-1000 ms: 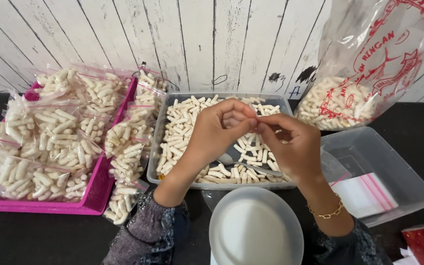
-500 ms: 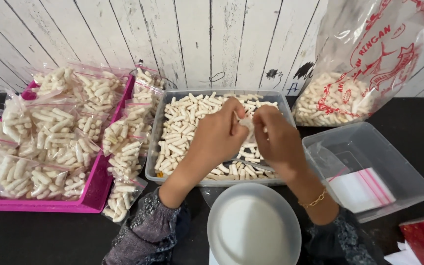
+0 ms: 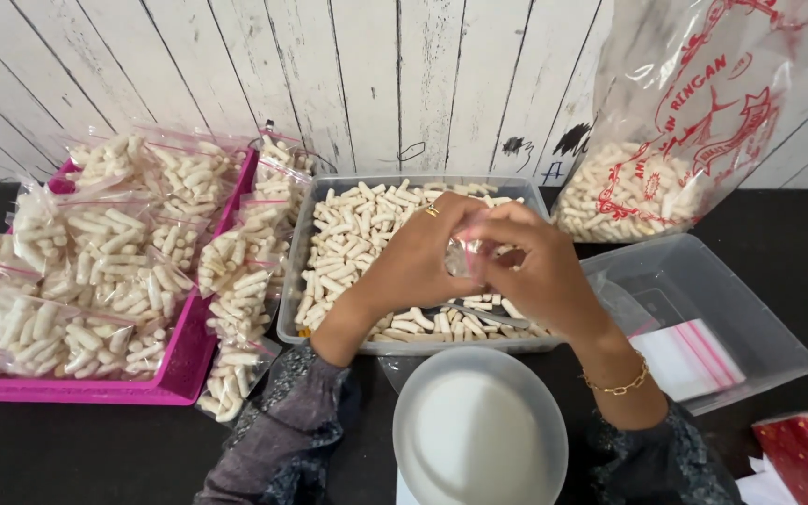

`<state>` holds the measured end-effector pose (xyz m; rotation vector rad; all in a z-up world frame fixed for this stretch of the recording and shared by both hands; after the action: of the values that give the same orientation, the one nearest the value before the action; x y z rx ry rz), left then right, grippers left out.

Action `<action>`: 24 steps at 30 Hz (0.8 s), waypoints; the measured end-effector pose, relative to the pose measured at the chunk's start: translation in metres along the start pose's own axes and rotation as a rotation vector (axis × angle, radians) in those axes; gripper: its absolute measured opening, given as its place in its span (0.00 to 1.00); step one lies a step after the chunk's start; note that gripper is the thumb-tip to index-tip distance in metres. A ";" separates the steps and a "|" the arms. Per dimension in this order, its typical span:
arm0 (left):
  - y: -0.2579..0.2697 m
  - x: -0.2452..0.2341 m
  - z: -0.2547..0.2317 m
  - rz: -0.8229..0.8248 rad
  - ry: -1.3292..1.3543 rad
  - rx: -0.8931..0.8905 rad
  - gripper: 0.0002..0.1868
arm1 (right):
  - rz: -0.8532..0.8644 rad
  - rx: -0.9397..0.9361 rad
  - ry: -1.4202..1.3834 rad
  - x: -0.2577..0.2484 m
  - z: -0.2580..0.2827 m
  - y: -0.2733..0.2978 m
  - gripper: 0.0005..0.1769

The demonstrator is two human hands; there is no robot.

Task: Packaging small snack items into plastic bags and weighing them on a scale.

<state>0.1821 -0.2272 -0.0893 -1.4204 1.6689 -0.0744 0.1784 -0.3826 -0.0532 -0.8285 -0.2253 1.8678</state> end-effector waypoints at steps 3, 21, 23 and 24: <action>0.004 0.009 0.008 0.013 -0.062 -0.053 0.39 | 0.025 0.033 0.127 -0.002 -0.010 0.003 0.16; 0.014 0.013 0.016 -0.182 -0.142 0.303 0.27 | -0.005 0.016 0.288 0.028 -0.022 0.003 0.11; 0.019 0.007 0.016 -0.119 -0.083 0.165 0.27 | 0.009 -0.021 0.291 0.027 -0.022 0.001 0.09; 0.022 0.006 0.018 -0.052 -0.021 0.030 0.27 | 0.021 -0.054 0.295 0.027 -0.022 0.001 0.07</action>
<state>0.1783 -0.2164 -0.1158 -1.4380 1.6076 -0.1129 0.1855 -0.3644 -0.0823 -1.1344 -0.0825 1.7389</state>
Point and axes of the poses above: each hand's wrist, its own y-axis away from the middle knuckle, its own x-axis out of the palm, z = x × y, the point moved 3 cm from there along -y, towards the middle knuckle, and after that the axes turned 2 degrees about y, right-handed, at the moved point
